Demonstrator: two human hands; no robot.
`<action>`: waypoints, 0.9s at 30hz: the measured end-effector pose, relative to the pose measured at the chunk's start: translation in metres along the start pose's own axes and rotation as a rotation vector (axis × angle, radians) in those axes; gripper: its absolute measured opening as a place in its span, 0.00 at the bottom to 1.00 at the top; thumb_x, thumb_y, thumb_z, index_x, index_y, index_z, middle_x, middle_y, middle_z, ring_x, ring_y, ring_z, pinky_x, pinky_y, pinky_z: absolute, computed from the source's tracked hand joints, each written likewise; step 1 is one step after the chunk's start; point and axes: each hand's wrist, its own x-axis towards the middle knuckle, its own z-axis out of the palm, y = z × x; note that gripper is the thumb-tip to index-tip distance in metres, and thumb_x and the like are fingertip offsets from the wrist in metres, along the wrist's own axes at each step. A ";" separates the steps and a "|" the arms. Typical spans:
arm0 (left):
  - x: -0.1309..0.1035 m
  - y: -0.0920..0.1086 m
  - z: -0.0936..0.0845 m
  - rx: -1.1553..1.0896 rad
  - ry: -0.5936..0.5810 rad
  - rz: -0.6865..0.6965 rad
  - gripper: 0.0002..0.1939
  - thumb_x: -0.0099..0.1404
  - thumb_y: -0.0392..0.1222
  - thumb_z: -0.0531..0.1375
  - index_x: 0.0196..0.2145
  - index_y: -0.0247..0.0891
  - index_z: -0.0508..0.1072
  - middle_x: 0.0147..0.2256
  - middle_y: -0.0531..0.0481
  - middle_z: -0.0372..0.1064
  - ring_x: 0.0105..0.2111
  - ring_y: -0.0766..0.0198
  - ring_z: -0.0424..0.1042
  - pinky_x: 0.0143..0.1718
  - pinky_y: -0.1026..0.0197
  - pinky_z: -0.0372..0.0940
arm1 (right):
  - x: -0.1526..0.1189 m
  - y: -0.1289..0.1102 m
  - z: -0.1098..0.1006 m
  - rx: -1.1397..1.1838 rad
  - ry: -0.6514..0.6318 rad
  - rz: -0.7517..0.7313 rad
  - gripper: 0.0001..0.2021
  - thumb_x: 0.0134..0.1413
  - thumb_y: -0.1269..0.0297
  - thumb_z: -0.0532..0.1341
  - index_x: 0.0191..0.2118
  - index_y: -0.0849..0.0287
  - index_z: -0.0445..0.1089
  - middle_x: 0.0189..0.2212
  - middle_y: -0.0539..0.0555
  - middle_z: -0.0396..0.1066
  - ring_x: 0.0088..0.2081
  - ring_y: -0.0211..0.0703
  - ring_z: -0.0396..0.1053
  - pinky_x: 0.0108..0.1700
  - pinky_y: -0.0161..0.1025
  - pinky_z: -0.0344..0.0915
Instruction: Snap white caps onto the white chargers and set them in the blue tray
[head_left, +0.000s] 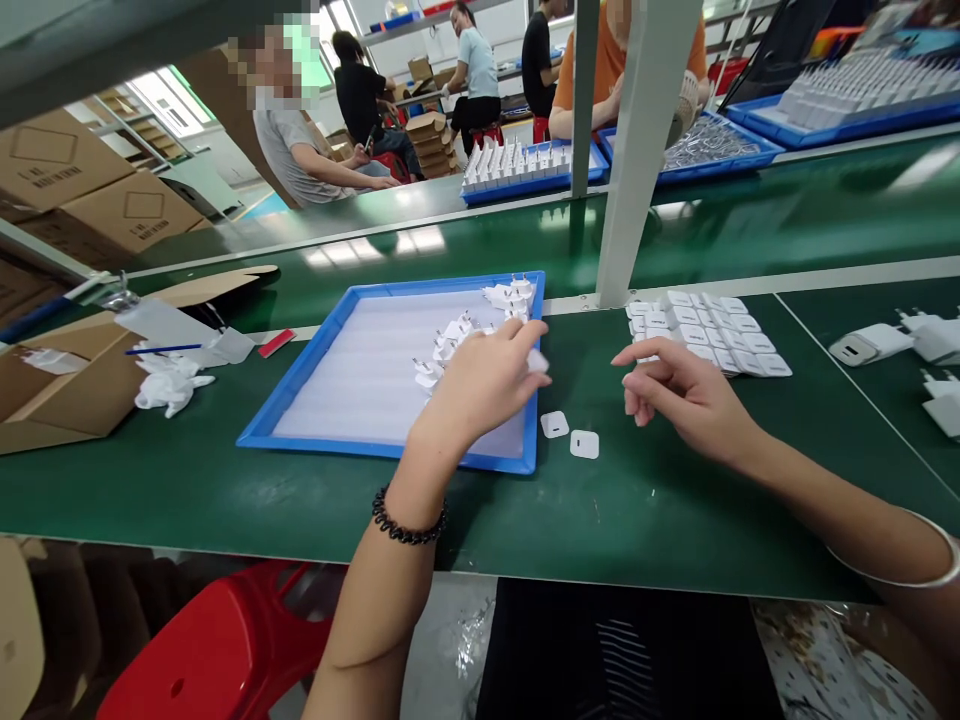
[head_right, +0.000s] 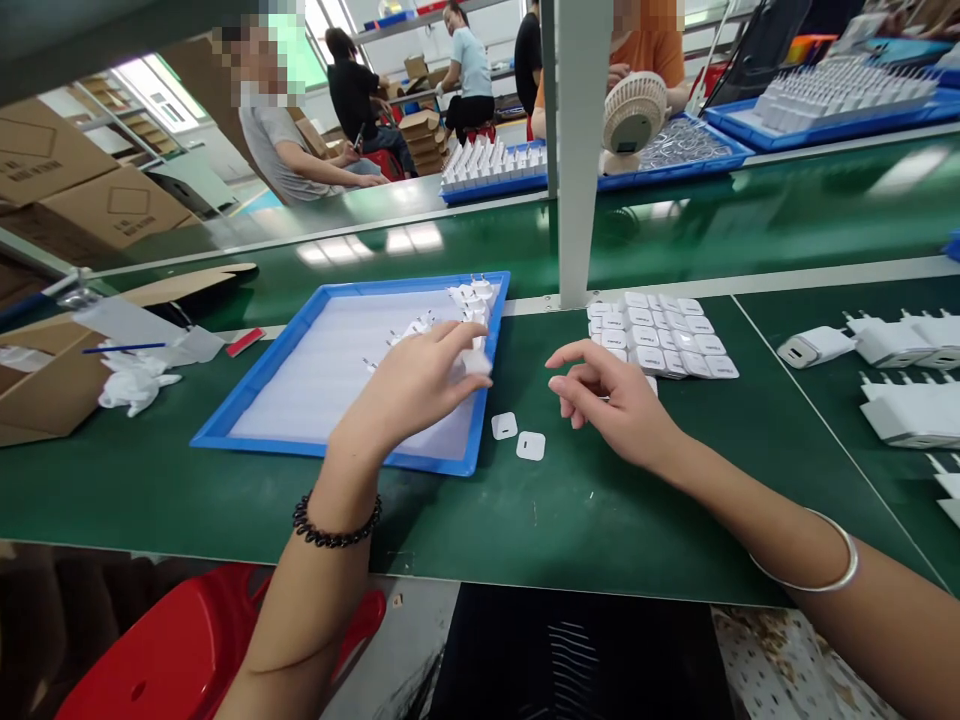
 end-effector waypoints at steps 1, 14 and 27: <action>-0.002 -0.003 -0.004 0.028 -0.065 -0.040 0.18 0.65 0.41 0.62 0.52 0.37 0.68 0.45 0.42 0.75 0.40 0.51 0.75 0.40 0.53 0.68 | -0.001 0.001 0.001 -0.011 -0.013 -0.009 0.10 0.65 0.54 0.61 0.42 0.54 0.67 0.22 0.46 0.69 0.22 0.36 0.67 0.28 0.36 0.66; 0.008 -0.014 0.028 0.313 -0.131 0.002 0.18 0.59 0.23 0.52 0.44 0.36 0.68 0.42 0.40 0.73 0.44 0.47 0.70 0.46 0.47 0.61 | 0.000 0.002 0.001 -0.092 -0.006 -0.011 0.10 0.67 0.57 0.59 0.34 0.55 0.65 0.24 0.48 0.69 0.24 0.36 0.67 0.30 0.37 0.65; 0.015 -0.023 0.038 0.387 0.046 -0.007 0.20 0.58 0.26 0.52 0.46 0.38 0.69 0.49 0.34 0.66 0.47 0.44 0.65 0.43 0.45 0.61 | 0.028 0.017 -0.060 -0.806 0.395 0.155 0.07 0.54 0.69 0.63 0.31 0.56 0.63 0.34 0.61 0.71 0.43 0.58 0.70 0.41 0.50 0.65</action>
